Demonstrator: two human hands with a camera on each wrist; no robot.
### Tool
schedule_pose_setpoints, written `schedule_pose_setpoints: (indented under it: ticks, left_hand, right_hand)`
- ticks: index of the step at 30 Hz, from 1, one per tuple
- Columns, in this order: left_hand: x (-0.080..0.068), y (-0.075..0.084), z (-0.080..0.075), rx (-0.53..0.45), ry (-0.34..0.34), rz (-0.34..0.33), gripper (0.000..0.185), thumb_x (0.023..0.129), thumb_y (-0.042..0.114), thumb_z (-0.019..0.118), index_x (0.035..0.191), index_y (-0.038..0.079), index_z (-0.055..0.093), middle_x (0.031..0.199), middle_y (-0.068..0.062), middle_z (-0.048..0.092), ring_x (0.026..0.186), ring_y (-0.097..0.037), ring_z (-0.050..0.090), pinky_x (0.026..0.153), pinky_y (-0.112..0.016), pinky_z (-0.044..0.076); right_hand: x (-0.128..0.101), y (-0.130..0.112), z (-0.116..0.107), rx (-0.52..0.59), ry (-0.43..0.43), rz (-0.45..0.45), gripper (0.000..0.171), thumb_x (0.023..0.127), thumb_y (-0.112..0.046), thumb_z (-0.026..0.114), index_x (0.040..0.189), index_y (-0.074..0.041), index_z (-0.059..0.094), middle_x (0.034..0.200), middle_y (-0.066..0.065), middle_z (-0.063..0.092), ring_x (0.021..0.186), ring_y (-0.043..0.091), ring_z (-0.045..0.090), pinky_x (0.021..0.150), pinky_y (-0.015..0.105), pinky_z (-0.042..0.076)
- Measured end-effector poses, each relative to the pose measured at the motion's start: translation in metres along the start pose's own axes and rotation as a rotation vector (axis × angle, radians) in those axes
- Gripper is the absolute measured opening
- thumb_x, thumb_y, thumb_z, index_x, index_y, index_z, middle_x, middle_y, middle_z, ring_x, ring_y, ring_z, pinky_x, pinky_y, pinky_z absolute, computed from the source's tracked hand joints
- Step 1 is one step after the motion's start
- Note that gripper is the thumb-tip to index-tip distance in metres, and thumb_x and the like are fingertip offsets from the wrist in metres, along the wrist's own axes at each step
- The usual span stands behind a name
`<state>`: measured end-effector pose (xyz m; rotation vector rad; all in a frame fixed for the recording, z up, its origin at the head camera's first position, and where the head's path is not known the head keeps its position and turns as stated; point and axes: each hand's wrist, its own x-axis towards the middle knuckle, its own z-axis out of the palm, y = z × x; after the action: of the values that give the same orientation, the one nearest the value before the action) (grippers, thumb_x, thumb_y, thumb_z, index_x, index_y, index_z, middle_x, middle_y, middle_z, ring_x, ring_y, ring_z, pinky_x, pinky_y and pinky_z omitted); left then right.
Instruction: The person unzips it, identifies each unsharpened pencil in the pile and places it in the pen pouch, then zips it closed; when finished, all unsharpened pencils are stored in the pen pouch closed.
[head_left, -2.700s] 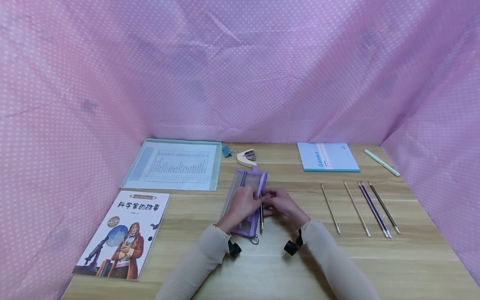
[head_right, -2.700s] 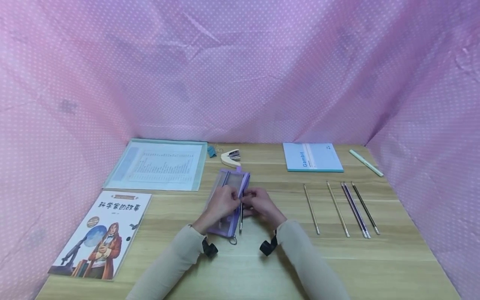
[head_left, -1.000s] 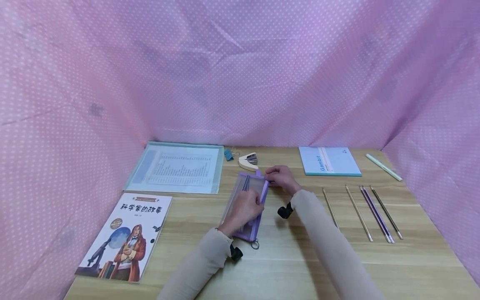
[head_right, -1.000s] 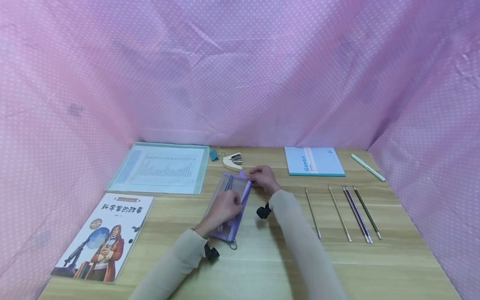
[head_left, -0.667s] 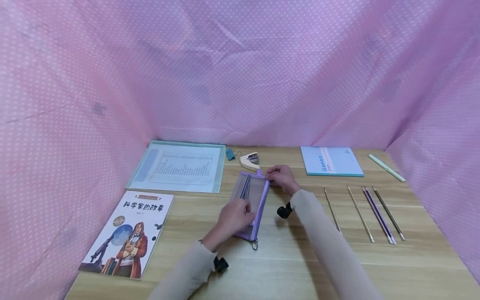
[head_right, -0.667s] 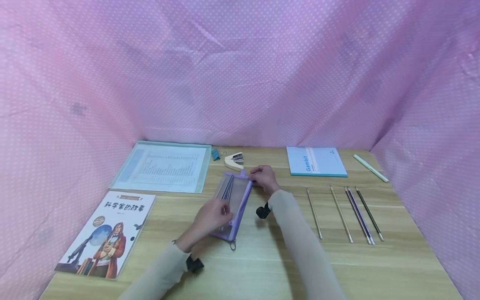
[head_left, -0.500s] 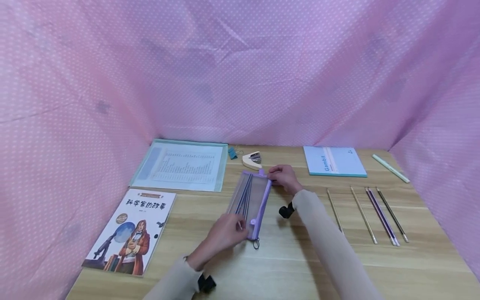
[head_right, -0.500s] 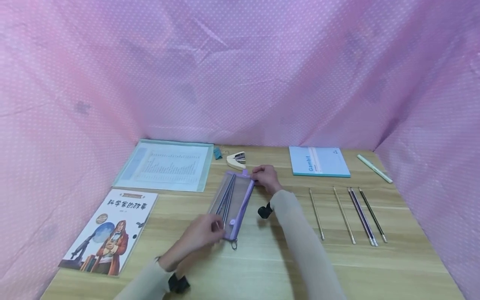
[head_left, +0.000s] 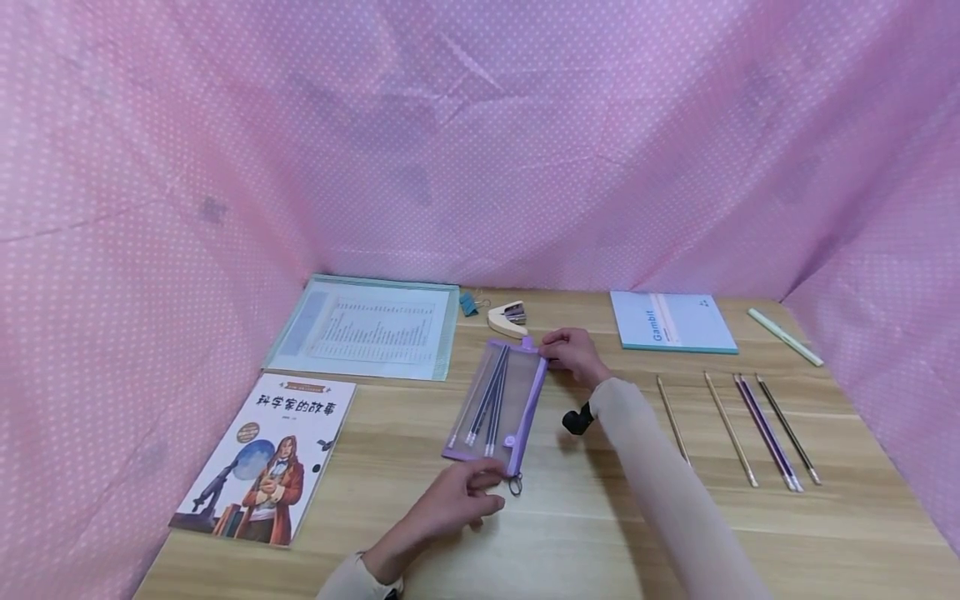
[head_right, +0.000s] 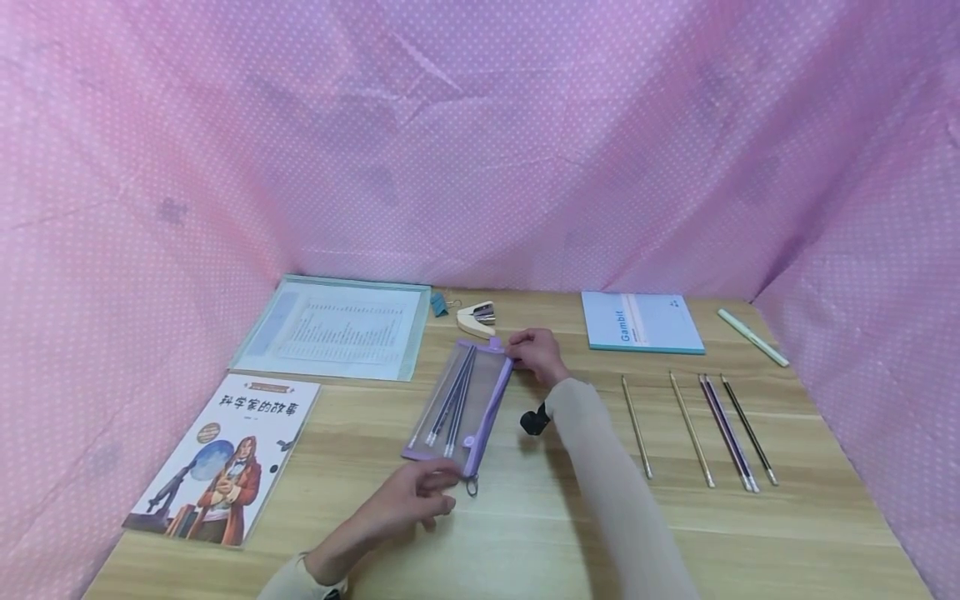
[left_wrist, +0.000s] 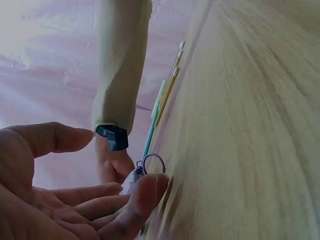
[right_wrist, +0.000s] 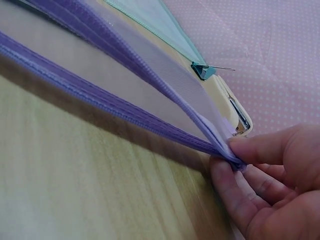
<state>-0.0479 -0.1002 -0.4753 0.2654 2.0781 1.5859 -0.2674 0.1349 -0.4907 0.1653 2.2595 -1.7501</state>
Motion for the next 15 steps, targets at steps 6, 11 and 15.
schedule_pose_setpoints:
  ticks: [6,11,15]
  left_hand:
    - [-0.004,-0.002,-0.007,-0.025,0.029,0.004,0.055,0.086,0.008,0.067,0.137,-0.008,0.052,0.135,-0.035,0.056,0.09,-0.024,0.07,0.061,-0.034,0.058]
    - [-0.003,-0.005,-0.019,-0.051,0.068,-0.014,0.057,0.087,0.009,0.067,0.138,-0.009,0.049,0.134,-0.033,0.058,0.093,-0.027,0.071,0.066,-0.036,0.06]
    - [0.003,-0.006,-0.036,-0.071,0.081,-0.04,0.056,0.09,0.013,0.065,0.139,-0.009,0.049,0.135,-0.032,0.059,0.103,-0.027,0.071,0.071,-0.035,0.06]
  right_hand:
    - [-0.007,0.0,-0.004,-0.015,0.024,-0.005,0.03,0.089,0.001,0.067,0.117,0.01,0.061,0.092,0.005,0.065,0.073,0.007,0.063,0.068,0.022,0.06]
    - [-0.021,0.005,-0.018,-0.107,0.044,-0.018,0.027,0.086,0.001,0.068,0.111,0.009,0.063,0.093,0.005,0.065,0.074,0.007,0.061,0.067,0.02,0.058]
    - [-0.033,0.009,-0.032,-0.191,0.034,-0.024,0.025,0.084,0.0,0.069,0.108,0.006,0.065,0.098,0.01,0.065,0.076,0.01,0.06,0.066,0.021,0.057]
